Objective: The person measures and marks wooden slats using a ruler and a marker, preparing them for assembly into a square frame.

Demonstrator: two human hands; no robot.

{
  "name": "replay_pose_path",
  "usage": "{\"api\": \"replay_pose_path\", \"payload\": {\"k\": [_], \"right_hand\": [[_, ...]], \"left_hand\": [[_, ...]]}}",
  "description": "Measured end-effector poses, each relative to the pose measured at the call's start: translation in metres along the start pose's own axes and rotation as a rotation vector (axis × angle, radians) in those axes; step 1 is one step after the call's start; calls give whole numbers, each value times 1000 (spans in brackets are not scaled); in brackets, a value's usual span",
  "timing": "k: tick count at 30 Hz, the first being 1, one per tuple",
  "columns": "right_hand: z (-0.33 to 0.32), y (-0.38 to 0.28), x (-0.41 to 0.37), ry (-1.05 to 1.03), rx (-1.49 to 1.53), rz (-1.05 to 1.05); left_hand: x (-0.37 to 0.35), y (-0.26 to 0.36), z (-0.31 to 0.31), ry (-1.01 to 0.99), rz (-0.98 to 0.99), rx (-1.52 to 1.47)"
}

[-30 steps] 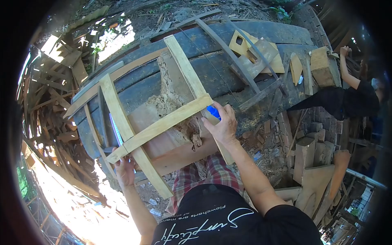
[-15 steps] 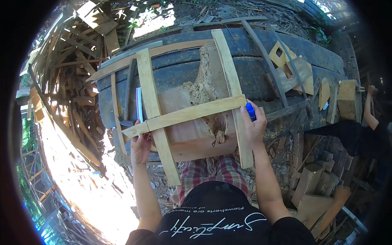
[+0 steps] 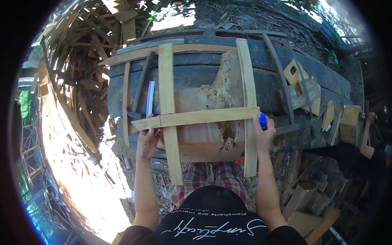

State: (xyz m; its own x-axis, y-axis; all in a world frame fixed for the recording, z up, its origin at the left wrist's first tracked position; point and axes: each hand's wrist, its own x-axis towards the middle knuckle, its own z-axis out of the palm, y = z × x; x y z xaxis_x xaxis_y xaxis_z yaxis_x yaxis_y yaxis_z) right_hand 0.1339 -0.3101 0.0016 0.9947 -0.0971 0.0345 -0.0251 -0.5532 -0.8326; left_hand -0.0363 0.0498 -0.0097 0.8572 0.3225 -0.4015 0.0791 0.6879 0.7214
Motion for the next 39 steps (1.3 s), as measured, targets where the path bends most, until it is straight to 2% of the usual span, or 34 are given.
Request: {"api": "replay_pose_path", "payload": {"k": [6,13,14,19,21,23,27,29,36,39], "right_hand": [[-2,-1,2,-62,83,59],[-8,-5,5,-98,40,114],[-11,5,8,-108,58,37],[-31,4,10,-39,144,176],[-39,8,11,-18,200,203],[-46,19,13,-114,259,376],[-44,44,18,-209,389,486],[-45,45,19,-239,426,485],[-35,65,25,-374,463,466],[-27,68,31,-408,406,456]], "left_hand": [[-1,-1,1,36,-36,-18],[-4,-4,2,-25,30,-25],[-4,-5,6,-8,41,-40],[-9,-7,7,-3,13,-51],[-14,-8,0,58,26,-61],[-24,-7,-4,67,24,-54],[-50,-11,9,175,29,6],[-63,-19,10,296,6,76],[-96,-42,3,480,-55,71],[-107,-44,2,491,-45,84]]}}
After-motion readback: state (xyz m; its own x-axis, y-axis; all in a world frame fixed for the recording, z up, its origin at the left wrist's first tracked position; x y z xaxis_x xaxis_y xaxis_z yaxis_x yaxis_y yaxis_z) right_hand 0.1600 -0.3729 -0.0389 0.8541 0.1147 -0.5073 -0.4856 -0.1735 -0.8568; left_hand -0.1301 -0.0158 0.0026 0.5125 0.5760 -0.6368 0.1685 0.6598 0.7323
